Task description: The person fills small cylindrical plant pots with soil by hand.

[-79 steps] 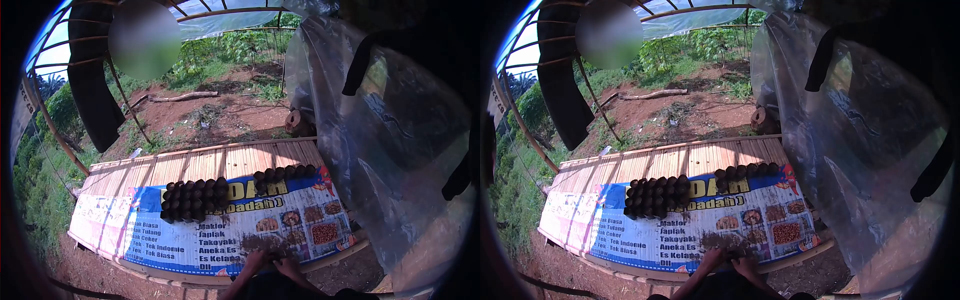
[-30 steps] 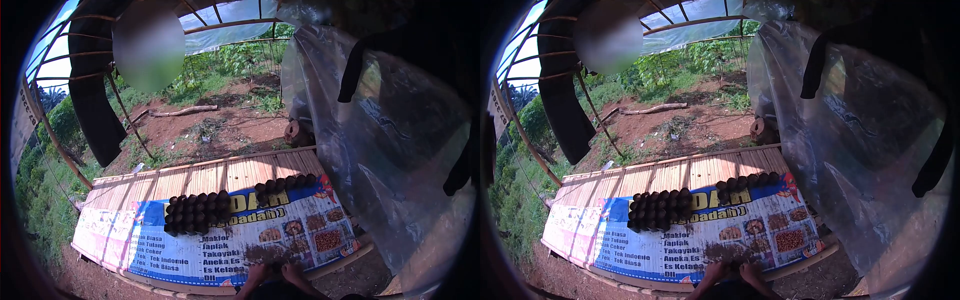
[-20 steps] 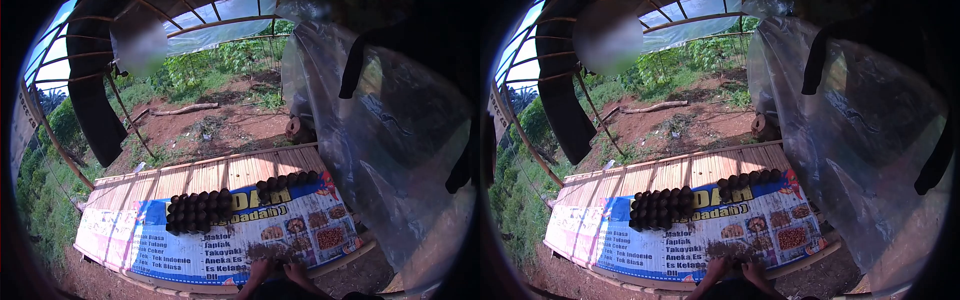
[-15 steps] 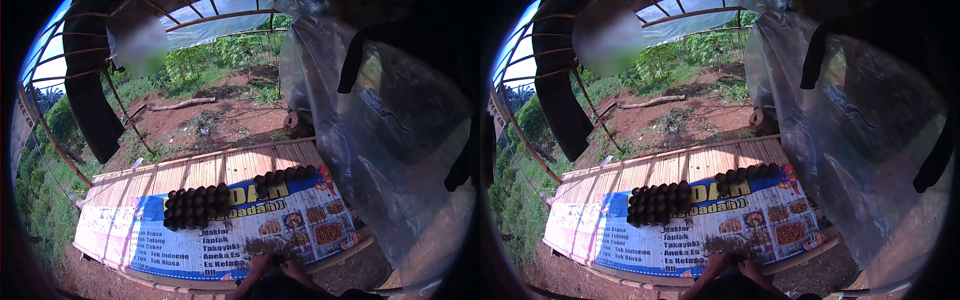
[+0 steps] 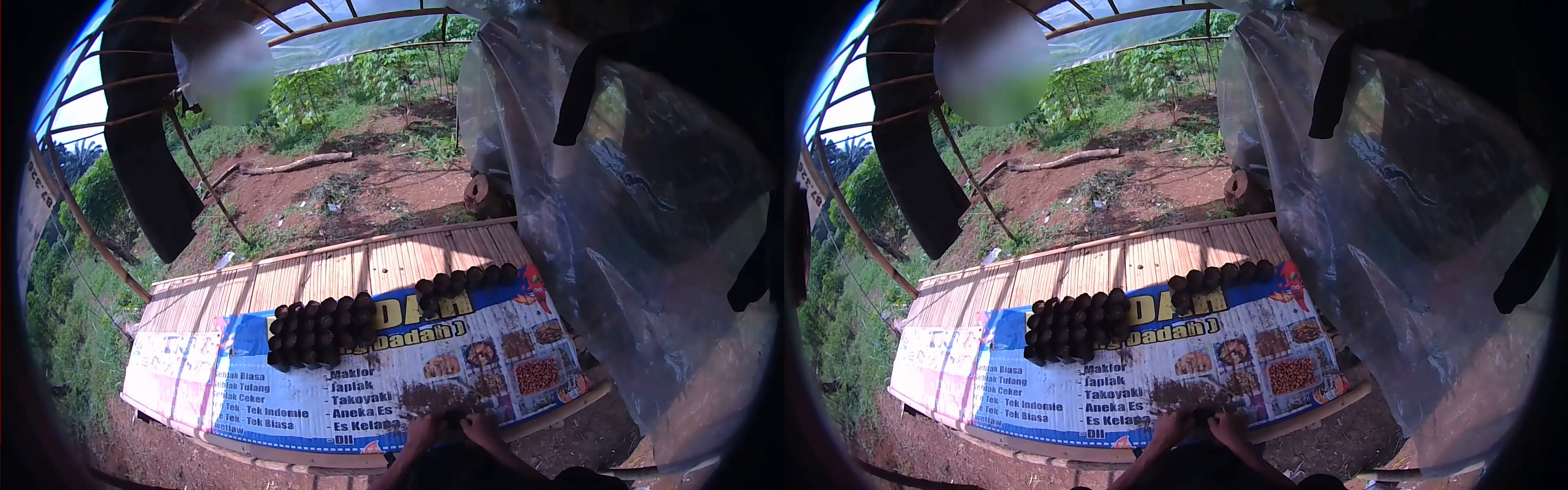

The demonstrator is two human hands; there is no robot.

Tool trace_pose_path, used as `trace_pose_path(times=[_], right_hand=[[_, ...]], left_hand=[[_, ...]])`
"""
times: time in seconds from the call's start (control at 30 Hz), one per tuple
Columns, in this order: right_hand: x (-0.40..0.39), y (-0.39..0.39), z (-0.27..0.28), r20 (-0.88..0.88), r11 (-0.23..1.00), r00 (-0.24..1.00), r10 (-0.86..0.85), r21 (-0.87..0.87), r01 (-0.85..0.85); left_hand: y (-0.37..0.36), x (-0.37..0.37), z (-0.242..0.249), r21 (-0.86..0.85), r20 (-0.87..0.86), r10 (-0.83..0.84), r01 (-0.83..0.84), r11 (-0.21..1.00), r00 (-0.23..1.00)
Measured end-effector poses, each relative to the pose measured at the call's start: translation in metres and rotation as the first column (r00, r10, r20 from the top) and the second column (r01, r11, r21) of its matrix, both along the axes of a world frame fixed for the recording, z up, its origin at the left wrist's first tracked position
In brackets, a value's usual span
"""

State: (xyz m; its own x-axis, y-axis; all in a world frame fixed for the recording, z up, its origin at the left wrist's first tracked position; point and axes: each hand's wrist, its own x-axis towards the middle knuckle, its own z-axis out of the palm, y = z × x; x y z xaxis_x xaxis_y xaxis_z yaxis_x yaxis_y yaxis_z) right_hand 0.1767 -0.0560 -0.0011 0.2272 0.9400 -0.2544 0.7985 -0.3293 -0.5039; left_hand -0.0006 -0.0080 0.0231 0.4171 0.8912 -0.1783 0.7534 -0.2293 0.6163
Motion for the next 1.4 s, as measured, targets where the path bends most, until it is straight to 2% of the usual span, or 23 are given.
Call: trace_pose_path(times=[0.07,0.2,0.27,0.43,0.53,0.6,0.67,0.73,0.8,0.87,0.93,1.07,1.1,1.17,1.27,1.4], right_hand=[[-0.002,0.0,0.013,-0.003,0.998,0.999,-0.032,0.052,0.032],[-0.003,-0.002,-0.008,0.023,1.0,0.999,-0.027,0.01,0.027],[-0.002,0.004,-0.003,0.025,0.996,0.999,-0.025,0.083,0.023],[-0.003,-0.004,-0.015,0.009,0.992,0.998,-0.061,0.108,0.059],[-0.002,0.011,-0.003,-0.009,0.989,0.998,-0.064,0.133,0.065],[-0.003,0.007,0.002,-0.001,0.991,0.998,-0.063,0.121,0.062],[-0.006,0.008,-0.002,-0.041,0.999,0.998,-0.037,0.032,0.038],[-0.008,0.012,0.012,-0.045,0.999,0.998,-0.039,0.026,0.04],[-0.008,0.005,0.014,-0.012,0.991,0.999,-0.041,0.128,0.042],[-0.01,0.001,0.028,-0.015,0.992,0.998,-0.066,0.102,0.068],[-0.011,-0.005,0.018,0.024,0.995,0.998,-0.062,0.081,0.06],[-0.01,-0.012,0.004,-0.045,0.998,0.999,-0.005,-0.067,0.002],[-0.011,-0.013,-0.004,-0.088,1.0,0.996,0.002,-0.005,-0.003],[-0.009,-0.015,-0.023,-0.175,0.995,0.984,0.021,0.095,-0.005],[-0.011,-0.014,-0.012,-0.159,0.991,0.986,-0.053,0.111,0.071],[-0.011,-0.009,0.019,-0.139,0.983,0.986,-0.093,0.146,0.114]], left_hand=[[-0.004,-0.001,-0.001,0.021,0.077,0.046,-0.048,0.999,0.996],[-0.009,-0.001,-0.003,-0.06,0.052,0.039,-0.036,0.998,0.998],[-0.004,0.0,-0.003,-0.024,0.073,0.051,-0.049,0.999,0.996],[-0.009,-0.001,-0.002,-0.087,0.009,0.067,-0.066,0.994,0.998],[0.0,0.001,0.001,-0.055,0.01,0.069,-0.068,0.996,0.998],[-0.009,0.0,-0.001,-0.056,0.023,0.077,-0.076,0.996,0.997],[-0.01,-0.003,-0.011,-0.103,0.037,0.068,-0.064,0.993,0.997],[-0.008,-0.006,-0.013,-0.085,0.036,0.035,-0.032,0.996,0.999],[-0.01,-0.006,-0.006,-0.027,0.054,0.065,-0.064,0.998,0.996],[-0.003,-0.004,0.002,0.024,0.022,0.063,-0.063,0.998,0.998],[0.003,-0.001,0.012,0.112,0.053,0.047,-0.052,0.992,0.998],[0.016,0.006,0.017,0.123,0.025,-0.018,0.015,0.992,1.0],[0.018,0.006,0.014,0.107,0.028,-0.017,0.014,0.994,0.999],[0.023,0.007,0.006,0.095,-0.091,-0.113,0.122,0.988,0.989],[0.025,0.009,-0.009,0.112,-0.103,-0.173,0.184,0.977,0.98],[0.016,0.009,0.022,0.131,0.009,-0.123,0.121,0.984,0.992]])
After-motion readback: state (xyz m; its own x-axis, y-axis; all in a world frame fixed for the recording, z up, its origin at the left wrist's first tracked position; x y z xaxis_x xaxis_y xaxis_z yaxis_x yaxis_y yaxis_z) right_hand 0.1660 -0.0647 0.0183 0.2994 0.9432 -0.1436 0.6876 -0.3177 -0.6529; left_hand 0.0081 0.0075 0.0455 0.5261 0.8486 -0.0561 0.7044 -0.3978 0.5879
